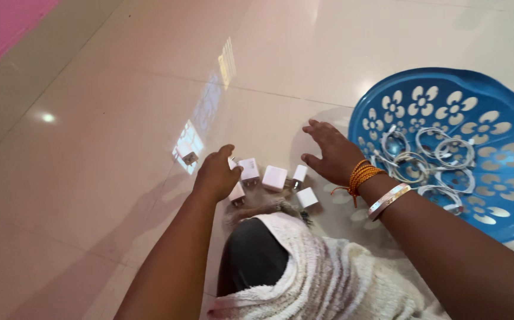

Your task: The person sits on the floor and picks up white charging cables and power adapters, placing the adapters into a blue plastic basket one by one.

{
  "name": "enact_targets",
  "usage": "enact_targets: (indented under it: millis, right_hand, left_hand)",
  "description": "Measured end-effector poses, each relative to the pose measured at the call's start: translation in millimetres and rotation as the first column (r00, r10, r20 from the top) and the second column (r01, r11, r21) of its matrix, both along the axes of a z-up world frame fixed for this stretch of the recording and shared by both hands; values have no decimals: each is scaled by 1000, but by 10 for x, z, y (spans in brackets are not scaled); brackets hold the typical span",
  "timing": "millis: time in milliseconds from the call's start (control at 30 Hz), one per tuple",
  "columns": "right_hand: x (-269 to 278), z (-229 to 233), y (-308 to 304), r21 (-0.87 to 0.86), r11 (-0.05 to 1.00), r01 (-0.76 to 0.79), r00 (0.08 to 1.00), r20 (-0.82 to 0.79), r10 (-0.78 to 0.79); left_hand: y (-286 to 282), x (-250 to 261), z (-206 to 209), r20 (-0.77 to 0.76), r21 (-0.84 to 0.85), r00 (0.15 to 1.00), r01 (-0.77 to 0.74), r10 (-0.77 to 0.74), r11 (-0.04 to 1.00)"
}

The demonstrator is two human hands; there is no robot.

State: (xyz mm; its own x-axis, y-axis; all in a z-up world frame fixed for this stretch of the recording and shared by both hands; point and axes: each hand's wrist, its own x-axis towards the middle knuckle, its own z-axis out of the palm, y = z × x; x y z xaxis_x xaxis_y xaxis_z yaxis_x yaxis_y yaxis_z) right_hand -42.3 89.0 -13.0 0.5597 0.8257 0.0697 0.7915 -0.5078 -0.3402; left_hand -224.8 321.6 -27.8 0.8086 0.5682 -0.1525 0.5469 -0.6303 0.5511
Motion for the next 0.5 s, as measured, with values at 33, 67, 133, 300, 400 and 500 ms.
enact_targets:
  millis: [33, 67, 133, 300, 400, 500]
  right_hand:
    - [-38, -25, 63, 0, 1000, -17, 1000, -12, 17]
    - [-75, -48, 125, 0, 999, -33, 999, -25, 33]
    - [-158, -107, 241, -9, 998, -57, 997, -54, 57]
    - [-322, -277, 448, -30, 992, -123, 989, -84, 120]
    - [-389, -361, 513, -42, 988, -146, 985, -101, 141]
    - [-451, -386, 549, -78, 986, -148, 985, -101, 140]
  left_hand:
    - [6, -51, -26, -15, -28, 1000, -20, 20, 999]
    - [4, -97, -54, -31, -57, 999, -41, 39, 998]
    - [6, -203, -124, -57, -55, 998, -37, 33, 998]
    - [-74, -360, -351, -79, -43, 997, 9, -12, 999]
    - [-127, -370, -452, -179, 12, 982, 70, -66, 997]
    - [-188, -385, -537, -144, -35, 989, -18, 13, 999]
